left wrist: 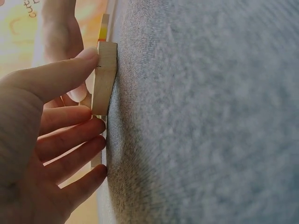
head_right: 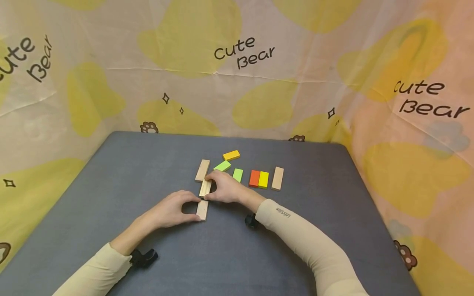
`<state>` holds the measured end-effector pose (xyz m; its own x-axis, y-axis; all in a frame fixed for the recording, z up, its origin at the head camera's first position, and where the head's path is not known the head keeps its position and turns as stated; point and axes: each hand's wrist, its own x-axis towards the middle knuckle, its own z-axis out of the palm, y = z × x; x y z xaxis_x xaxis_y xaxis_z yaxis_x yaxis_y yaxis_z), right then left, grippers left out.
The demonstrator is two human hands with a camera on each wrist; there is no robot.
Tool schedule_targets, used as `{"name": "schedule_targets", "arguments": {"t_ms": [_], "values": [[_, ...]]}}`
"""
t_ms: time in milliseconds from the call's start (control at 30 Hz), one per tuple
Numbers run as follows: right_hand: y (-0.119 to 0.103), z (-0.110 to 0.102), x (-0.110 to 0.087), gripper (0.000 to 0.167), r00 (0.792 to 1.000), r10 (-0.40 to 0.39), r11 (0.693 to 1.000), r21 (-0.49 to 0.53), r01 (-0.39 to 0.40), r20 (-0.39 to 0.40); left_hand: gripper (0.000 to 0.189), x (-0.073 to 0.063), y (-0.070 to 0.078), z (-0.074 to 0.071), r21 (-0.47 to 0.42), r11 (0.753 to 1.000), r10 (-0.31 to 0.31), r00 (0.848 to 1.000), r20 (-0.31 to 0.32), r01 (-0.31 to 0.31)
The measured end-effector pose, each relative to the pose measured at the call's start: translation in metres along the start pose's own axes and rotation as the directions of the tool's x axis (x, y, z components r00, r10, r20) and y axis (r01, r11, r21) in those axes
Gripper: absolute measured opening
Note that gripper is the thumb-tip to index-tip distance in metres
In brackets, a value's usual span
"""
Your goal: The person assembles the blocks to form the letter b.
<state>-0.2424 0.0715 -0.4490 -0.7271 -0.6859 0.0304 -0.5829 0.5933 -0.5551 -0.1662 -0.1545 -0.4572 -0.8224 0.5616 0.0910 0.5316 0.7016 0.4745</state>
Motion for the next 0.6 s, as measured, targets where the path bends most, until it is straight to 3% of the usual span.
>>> {"name": "schedule_targets", "arguments": {"t_ms": [233, 600], "values": [[0.0015, 0.0045, 0.0004, 0.056, 0.999, -0.003, 1.0, -0.014, 0.003, 0.033, 0.049, -0.0006, -0.0015, 0.0009, 0.016, 0.999, 0.04, 0.999, -0.026, -0.04], [0.0049, 0.0028, 0.0006, 0.053, 0.997, -0.008, 1.0, -0.001, 0.008, 0.083, 0.049, -0.0011, 0.0017, 0.0002, 0.016, 1.0, 0.001, 1.0, 0.005, -0.001]]}}
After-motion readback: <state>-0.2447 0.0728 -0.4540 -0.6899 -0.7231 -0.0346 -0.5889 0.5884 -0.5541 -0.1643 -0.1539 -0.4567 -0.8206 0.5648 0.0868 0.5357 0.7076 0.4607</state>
